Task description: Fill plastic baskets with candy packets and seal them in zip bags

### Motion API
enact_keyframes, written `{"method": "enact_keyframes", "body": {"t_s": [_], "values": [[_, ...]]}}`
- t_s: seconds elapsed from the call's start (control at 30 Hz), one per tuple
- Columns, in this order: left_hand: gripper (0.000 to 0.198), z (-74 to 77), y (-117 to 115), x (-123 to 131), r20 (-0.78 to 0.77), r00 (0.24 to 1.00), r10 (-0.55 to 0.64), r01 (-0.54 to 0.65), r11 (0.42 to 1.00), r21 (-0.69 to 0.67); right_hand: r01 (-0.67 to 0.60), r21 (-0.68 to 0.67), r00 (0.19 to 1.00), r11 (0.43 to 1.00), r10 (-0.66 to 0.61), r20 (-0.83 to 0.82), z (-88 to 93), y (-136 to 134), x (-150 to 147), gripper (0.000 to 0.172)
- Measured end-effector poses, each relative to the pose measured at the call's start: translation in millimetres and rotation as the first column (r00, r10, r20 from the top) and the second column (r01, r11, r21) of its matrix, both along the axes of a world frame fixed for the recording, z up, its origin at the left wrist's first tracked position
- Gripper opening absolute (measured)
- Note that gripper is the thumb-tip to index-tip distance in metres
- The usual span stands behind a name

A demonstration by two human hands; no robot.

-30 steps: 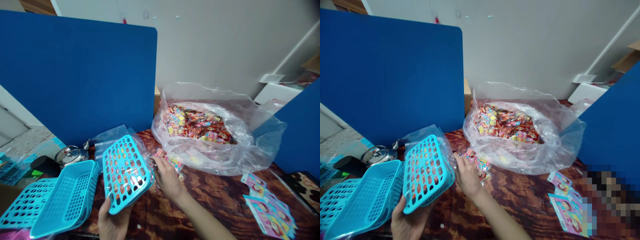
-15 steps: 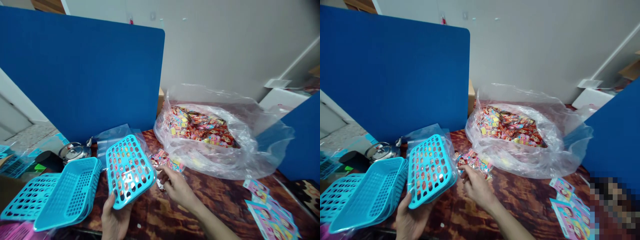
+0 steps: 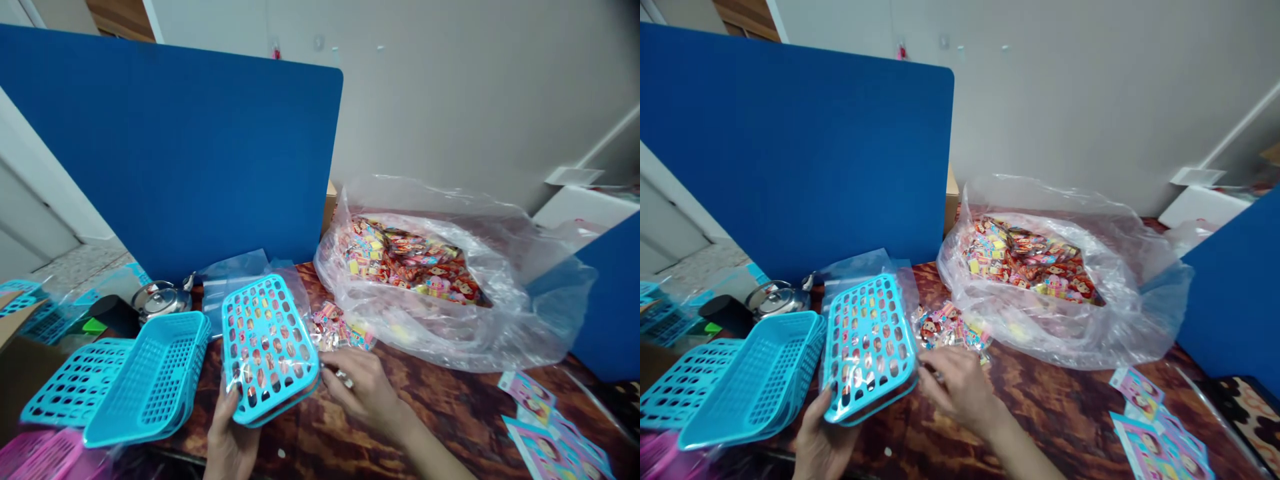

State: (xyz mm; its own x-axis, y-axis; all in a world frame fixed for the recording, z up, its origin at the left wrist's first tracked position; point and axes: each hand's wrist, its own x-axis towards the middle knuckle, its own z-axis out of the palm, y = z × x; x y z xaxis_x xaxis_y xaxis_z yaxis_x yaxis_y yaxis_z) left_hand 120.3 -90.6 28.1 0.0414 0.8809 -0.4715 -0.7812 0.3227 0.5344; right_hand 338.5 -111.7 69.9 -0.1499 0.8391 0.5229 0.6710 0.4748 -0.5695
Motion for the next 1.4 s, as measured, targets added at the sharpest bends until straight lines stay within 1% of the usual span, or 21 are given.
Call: {"method": "enact_keyframes", "body": {"t_s": [0.03, 0.07, 0.13, 0.17, 0.23, 0.3, 0.37, 0.43, 0.5, 0.6, 0.73, 0.8, 0.9, 0.93, 0.97, 1.03, 1.1, 1.2, 1.27, 1.33, 1.4], "values": [[0.063, -0.7, 0, -1, -0.007, 1.0, -0.011, 0.011, 1.0, 0.01, 0.001, -0.084, 0.99, 0.996, -0.013, -0.139, 0.4, 0, 3, 0.02], [0.064, -1.1, 0, -2, -0.014, 1.0, -0.024, 0.025, 0.999, 0.027, 0.01, -0.169, 0.957, 0.986, -0.058, -0.284, -0.1, 1, 6, 0.024], [0.066, -0.7, 1, -3, -0.03, 0.998, -0.053, 0.055, 0.997, 0.061, 0.006, -0.32, 0.842, 0.947, -0.178, -0.51, -3.9, 9, 9, 0.04], [0.066, 0.0, 0, -2, -0.038, 0.997, -0.07, 0.072, 0.995, 0.072, -0.028, -0.382, 0.783, 0.924, -0.217, -0.583, -7.1, 14, 10, 0.049], [0.065, 1.9, 0, -1, -0.056, 0.993, -0.099, 0.104, 0.991, 0.084, -0.163, -0.485, 0.683, 0.859, -0.257, -0.683, -14.2, 24, 8, 0.064], [0.061, 4.2, -1, 1, -0.081, 0.99, -0.119, 0.126, 0.988, 0.092, -0.317, -0.539, 0.582, 0.781, -0.288, -0.76, -19.5, 32, 4, 0.073], [0.055, 5.9, -3, 2, -0.112, 0.987, -0.117, 0.129, 0.986, 0.102, -0.447, -0.526, 0.496, 0.724, -0.289, -0.819, -21.2, 36, 0, 0.08], [0.049, 6.5, -3, 3, -0.146, 0.982, -0.116, 0.132, 0.986, 0.106, -0.522, -0.486, 0.442, 0.701, -0.265, -0.857, -19.2, 36, -5, 0.084], [0.045, 5.7, -4, 3, -0.181, 0.977, -0.111, 0.133, 0.985, 0.113, -0.55, -0.445, 0.39, 0.707, -0.254, -0.885, -15.6, 35, -10, 0.086], [0.046, 3.3, -2, 3, -0.229, 0.969, -0.09, 0.123, 0.983, 0.134, -0.558, -0.4, 0.294, 0.727, -0.278, -0.915, -11.8, 32, -17, 0.089], [0.052, 1.5, 3, -2, -0.336, 0.934, -0.123, 0.195, 0.963, 0.189, -0.541, -0.345, 0.172, 0.767, -0.301, -0.938, -12.5, 30, -24, 0.09], [0.053, 2.5, 5, -10, -0.483, 0.872, -0.083, 0.222, 0.945, 0.238, -0.518, -0.346, 0.149, 0.783, -0.316, -0.937, -12.7, 30, -25, 0.089], [0.045, 7.1, 7, -22, -0.728, 0.683, 0.057, 0.239, 0.924, 0.297, -0.503, -0.382, 0.181, 0.776, -0.337, -0.924, -11.2, 30, -24, 0.085], [0.04, 9.1, 8, -25, -0.773, 0.627, 0.092, 0.256, 0.914, 0.316, -0.504, -0.393, 0.195, 0.769, -0.342, -0.919, -10.8, 30, -24, 0.083], [0.035, 10.9, 9, -27, -0.795, 0.594, 0.118, 0.272, 0.901, 0.337, -0.503, -0.401, 0.206, 0.766, -0.344, -0.916, -10.8, 30, -24, 0.082], [0.027, 13.2, 10, -29, -0.798, 0.583, 0.152, 0.294, 0.876, 0.381, -0.492, -0.404, 0.208, 0.771, -0.346, -0.915, -12.5, 30, -24, 0.082], [0.024, 12.7, 11, -29, -0.801, 0.569, 0.185, 0.285, 0.869, 0.404, -0.481, -0.398, 0.202, 0.781, -0.343, -0.917, -16.3, 31, -24, 0.083], [0.024, 7.9, 7, -33, -0.837, 0.494, 0.237, 0.265, 0.875, 0.404, -0.465, -0.393, 0.21, 0.794, -0.332, -0.92, -23.3, 33, -22, 0.085], [0.023, 3.6, 1, -39, -0.854, 0.459, 0.244, 0.273, 0.876, 0.397, -0.448, -0.394, 0.211, 0.803, -0.333, -0.919, -26.9, 33, -20, 0.089], [0.022, -0.8, -6, -47, -0.867, 0.448, 0.219, 0.334, 0.858, 0.389, -0.432, -0.4, 0.201, 0.808, -0.346, -0.916, -29.1, 32, -18, 0.094], [0.018, -5.1, -12, -56, -0.879, 0.452, 0.153, 0.43, 0.826, 0.366, -0.422, -0.407, 0.206, 0.81, -0.352, -0.913, -30.0, 31, -18, 0.096]]}}
